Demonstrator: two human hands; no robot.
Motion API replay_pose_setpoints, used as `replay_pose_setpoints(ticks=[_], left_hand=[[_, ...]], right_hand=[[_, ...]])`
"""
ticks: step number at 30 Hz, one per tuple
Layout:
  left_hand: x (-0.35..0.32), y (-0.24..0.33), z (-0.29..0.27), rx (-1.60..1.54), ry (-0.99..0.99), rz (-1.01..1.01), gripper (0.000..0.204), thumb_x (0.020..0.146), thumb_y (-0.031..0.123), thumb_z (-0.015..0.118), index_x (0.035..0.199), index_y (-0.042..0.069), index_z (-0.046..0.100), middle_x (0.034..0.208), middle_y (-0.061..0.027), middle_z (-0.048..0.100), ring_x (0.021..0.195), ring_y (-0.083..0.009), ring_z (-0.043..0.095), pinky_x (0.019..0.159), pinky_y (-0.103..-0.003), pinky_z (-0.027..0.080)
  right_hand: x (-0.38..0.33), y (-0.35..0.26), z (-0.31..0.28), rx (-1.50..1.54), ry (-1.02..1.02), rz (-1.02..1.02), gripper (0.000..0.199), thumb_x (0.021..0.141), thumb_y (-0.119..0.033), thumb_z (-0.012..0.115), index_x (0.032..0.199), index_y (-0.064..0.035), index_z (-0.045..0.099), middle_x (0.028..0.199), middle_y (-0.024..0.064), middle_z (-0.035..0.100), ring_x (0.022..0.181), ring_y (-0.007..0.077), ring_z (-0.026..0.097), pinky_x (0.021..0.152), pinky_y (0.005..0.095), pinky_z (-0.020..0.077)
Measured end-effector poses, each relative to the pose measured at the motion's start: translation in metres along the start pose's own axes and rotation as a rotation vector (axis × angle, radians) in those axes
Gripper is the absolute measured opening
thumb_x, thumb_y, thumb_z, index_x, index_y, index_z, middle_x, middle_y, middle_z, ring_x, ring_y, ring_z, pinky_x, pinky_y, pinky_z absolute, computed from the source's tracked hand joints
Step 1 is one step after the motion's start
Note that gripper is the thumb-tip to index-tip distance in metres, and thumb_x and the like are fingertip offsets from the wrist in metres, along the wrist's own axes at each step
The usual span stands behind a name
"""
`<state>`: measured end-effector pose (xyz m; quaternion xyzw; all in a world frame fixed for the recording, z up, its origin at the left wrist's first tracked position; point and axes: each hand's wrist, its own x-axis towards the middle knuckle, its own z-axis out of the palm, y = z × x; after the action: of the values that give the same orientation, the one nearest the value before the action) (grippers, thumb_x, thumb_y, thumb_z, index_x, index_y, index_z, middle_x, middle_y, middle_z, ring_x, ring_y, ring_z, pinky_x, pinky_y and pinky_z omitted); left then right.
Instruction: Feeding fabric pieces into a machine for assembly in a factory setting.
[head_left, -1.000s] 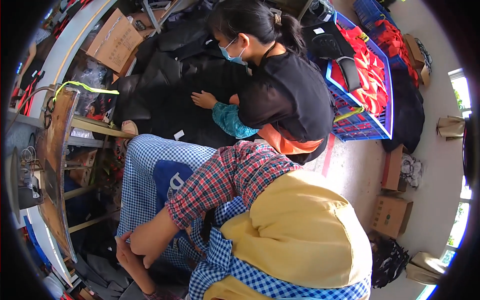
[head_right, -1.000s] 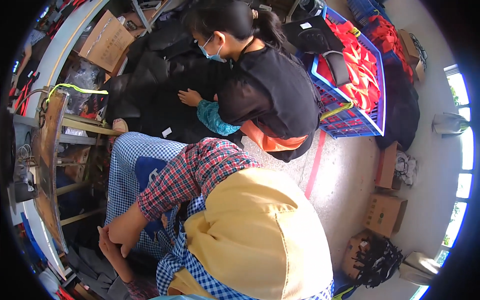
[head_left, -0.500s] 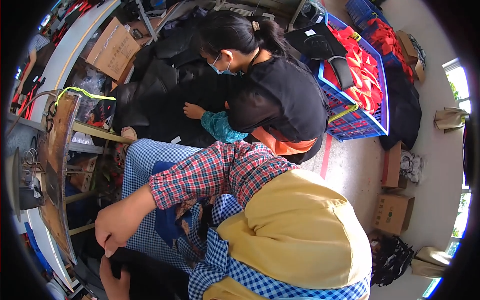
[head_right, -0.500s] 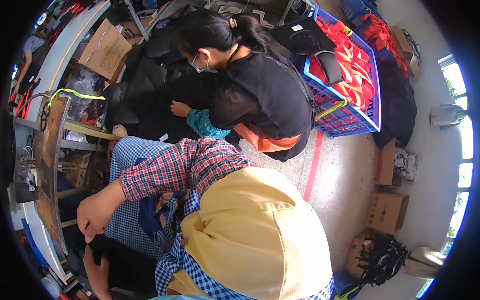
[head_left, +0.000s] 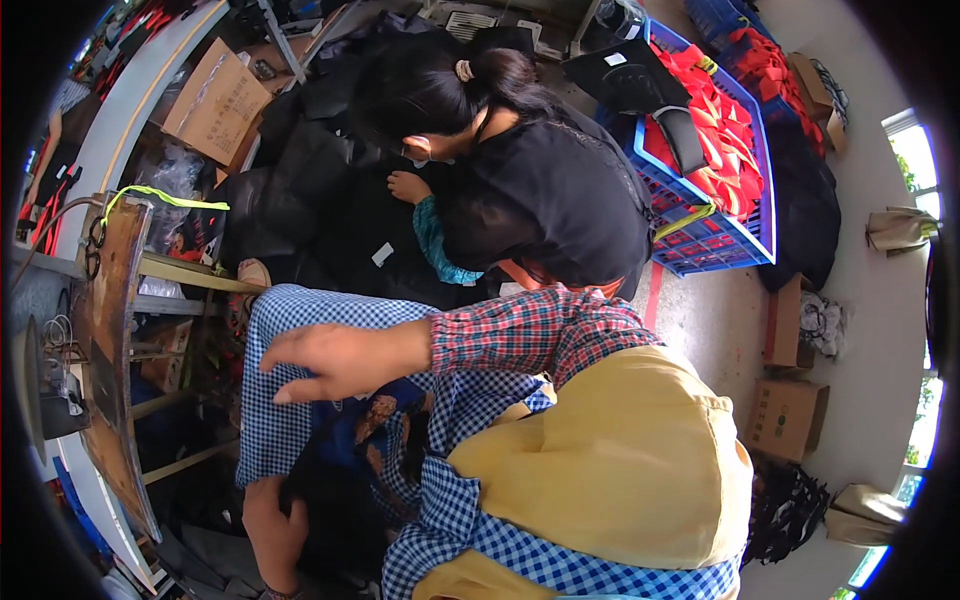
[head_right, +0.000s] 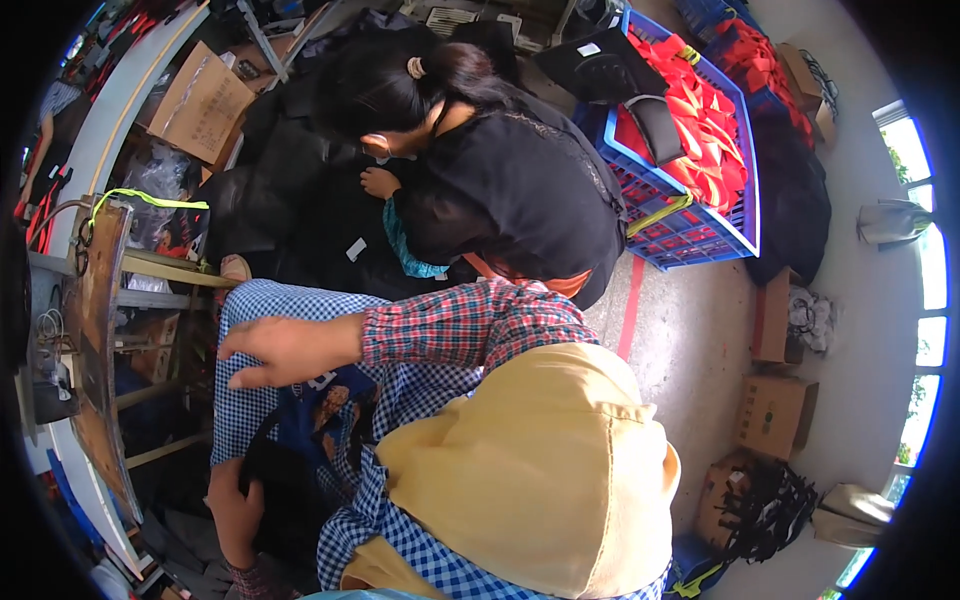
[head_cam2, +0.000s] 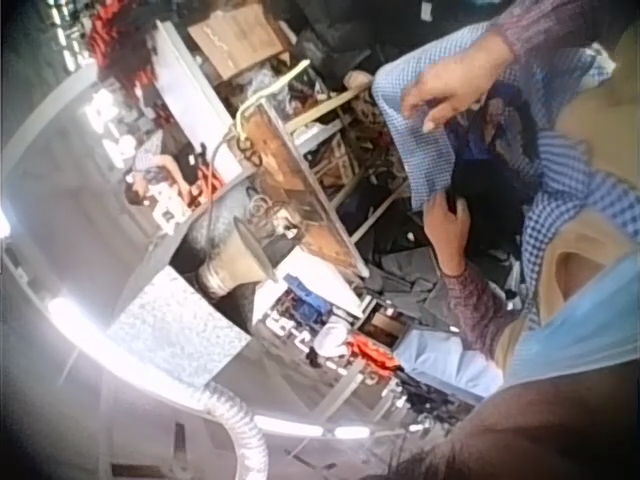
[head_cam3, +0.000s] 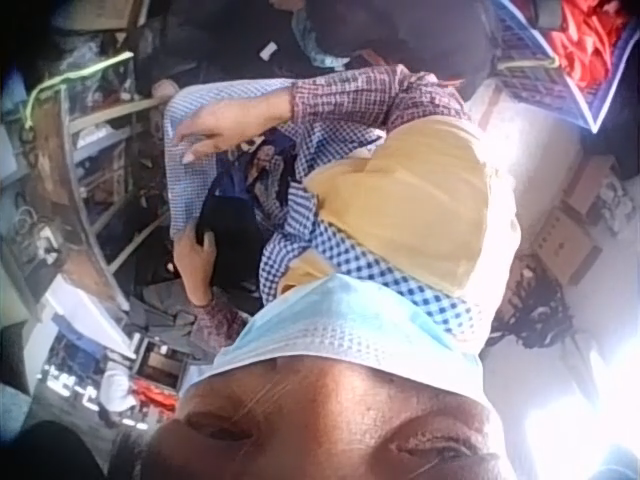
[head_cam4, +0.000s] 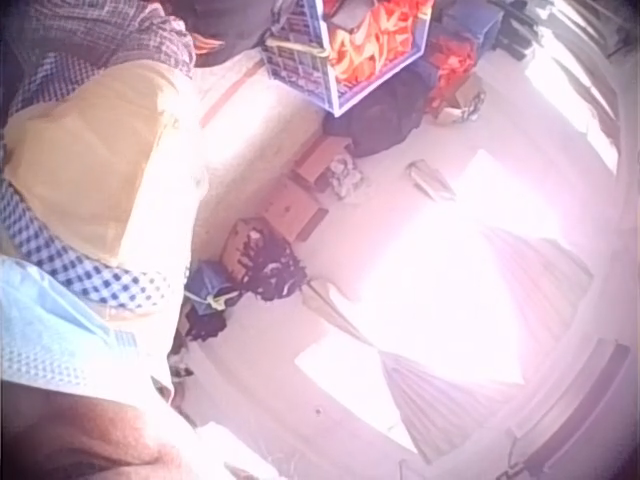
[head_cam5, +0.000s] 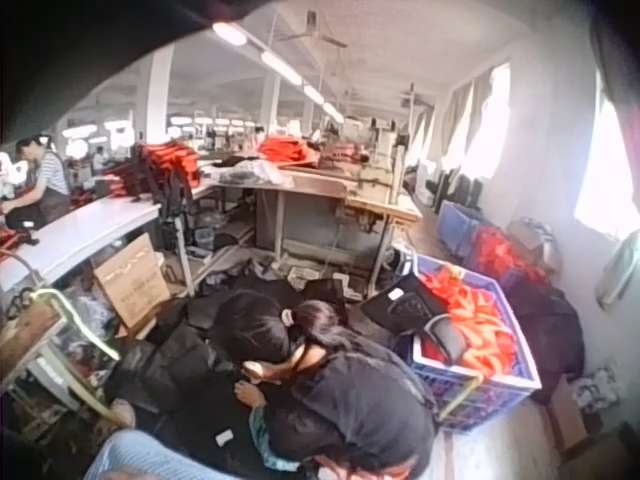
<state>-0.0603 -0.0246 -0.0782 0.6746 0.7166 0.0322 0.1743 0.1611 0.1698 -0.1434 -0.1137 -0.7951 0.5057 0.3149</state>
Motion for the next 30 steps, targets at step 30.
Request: replay_pose_setpoints(ticks=[30], left_hand=[[0.033,0.004,0.031,0.062,-0.014,-0.055,0.021,0.064,0.01,0.065,0.083,0.001,0.063,0.082,-0.0145,0.06,0.086,-0.0342,0.055,0.077,-0.043,0.043]], right_hand=[[-0.389,0.202,-0.475,-0.171,1.17,1.163,0.046,0.089,-0.019,0.061,0.133,-0.0115,0.051,0.113,0.0109,0.054,0.106,0.0315,0.053,0.094,0.0514,0.045]])
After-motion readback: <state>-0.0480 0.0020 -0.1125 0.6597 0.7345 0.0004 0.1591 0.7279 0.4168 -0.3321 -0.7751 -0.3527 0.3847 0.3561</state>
